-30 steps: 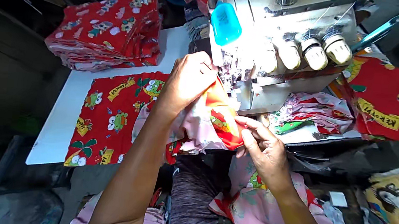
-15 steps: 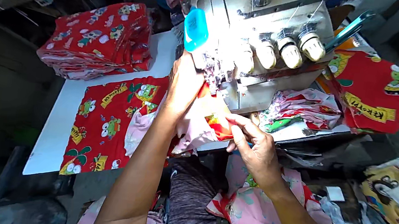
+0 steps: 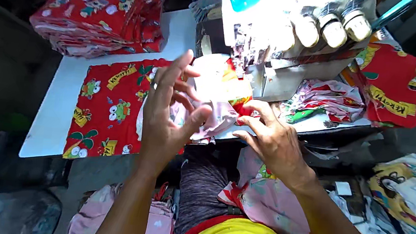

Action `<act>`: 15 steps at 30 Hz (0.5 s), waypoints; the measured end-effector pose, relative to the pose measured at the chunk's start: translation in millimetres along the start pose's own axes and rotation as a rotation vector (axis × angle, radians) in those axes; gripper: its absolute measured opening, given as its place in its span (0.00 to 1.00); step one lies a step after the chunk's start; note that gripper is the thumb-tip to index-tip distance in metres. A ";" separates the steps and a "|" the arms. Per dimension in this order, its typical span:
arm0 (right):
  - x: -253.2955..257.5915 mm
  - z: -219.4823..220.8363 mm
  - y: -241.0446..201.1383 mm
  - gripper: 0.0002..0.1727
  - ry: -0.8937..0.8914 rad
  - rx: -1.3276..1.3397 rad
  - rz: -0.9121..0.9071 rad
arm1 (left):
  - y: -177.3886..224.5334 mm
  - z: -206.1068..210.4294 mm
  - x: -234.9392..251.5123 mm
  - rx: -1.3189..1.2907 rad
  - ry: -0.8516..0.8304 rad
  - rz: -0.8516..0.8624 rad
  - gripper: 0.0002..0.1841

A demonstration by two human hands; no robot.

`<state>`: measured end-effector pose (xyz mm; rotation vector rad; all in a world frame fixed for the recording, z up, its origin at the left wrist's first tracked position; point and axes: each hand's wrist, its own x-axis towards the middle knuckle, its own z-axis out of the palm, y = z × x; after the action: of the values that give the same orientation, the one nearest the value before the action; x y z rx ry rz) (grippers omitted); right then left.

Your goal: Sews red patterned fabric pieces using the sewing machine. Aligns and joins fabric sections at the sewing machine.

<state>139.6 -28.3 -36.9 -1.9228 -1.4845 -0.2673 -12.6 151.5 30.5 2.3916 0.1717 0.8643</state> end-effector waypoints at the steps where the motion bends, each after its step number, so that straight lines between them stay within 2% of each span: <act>1: 1.9 4.4 2.6 0.16 -0.033 0.029 -0.003 | 3.4 -0.6 -8.8 -0.041 0.014 -0.008 0.39; 3: 3.6 9.3 5.3 0.18 -0.090 0.085 0.072 | 5.2 0.9 -23.7 -0.114 0.046 -0.015 0.42; 5: 5.4 4.8 5.3 0.19 -0.130 0.166 0.150 | 4.2 6.3 -36.5 -0.114 0.053 -0.072 0.48; 7: 8.0 -9.9 5.5 0.11 -0.137 0.490 0.109 | 0.2 16.2 -43.8 0.031 -0.003 -0.183 0.60; 8: 10.2 -19.6 3.2 0.08 -0.111 0.808 0.043 | -4.1 20.9 -44.0 0.139 -0.058 -0.241 0.62; 9: 12.1 -31.0 -1.2 0.07 -0.099 1.113 -0.034 | -9.1 24.0 -42.7 0.220 -0.113 -0.289 0.60; 10: 12.8 -41.9 -6.4 0.06 -0.083 1.308 -0.099 | -16.2 22.5 -41.6 0.266 -0.178 -0.322 0.52; 11: 11.5 -49.9 -10.4 0.05 -0.054 1.390 -0.141 | -25.8 17.0 -40.8 0.267 -0.190 -0.332 0.40; 12: 8.3 -52.9 -12.0 0.03 -0.028 1.377 -0.150 | -33.6 6.0 -40.2 0.290 -0.157 -0.306 0.25; 13: 2.9 -49.7 -11.3 0.03 -0.018 1.292 -0.126 | -39.4 -9.9 -39.1 0.343 -0.097 -0.257 0.16; 15: -15.4 -26.5 -7.7 0.05 -0.058 1.080 -0.005 | -40.1 -47.7 -36.1 0.533 -0.011 -0.210 0.13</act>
<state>133.9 -55.8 -22.5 -1.0414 -1.2535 0.5094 -67.4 196.4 17.6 2.7924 0.7139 0.7757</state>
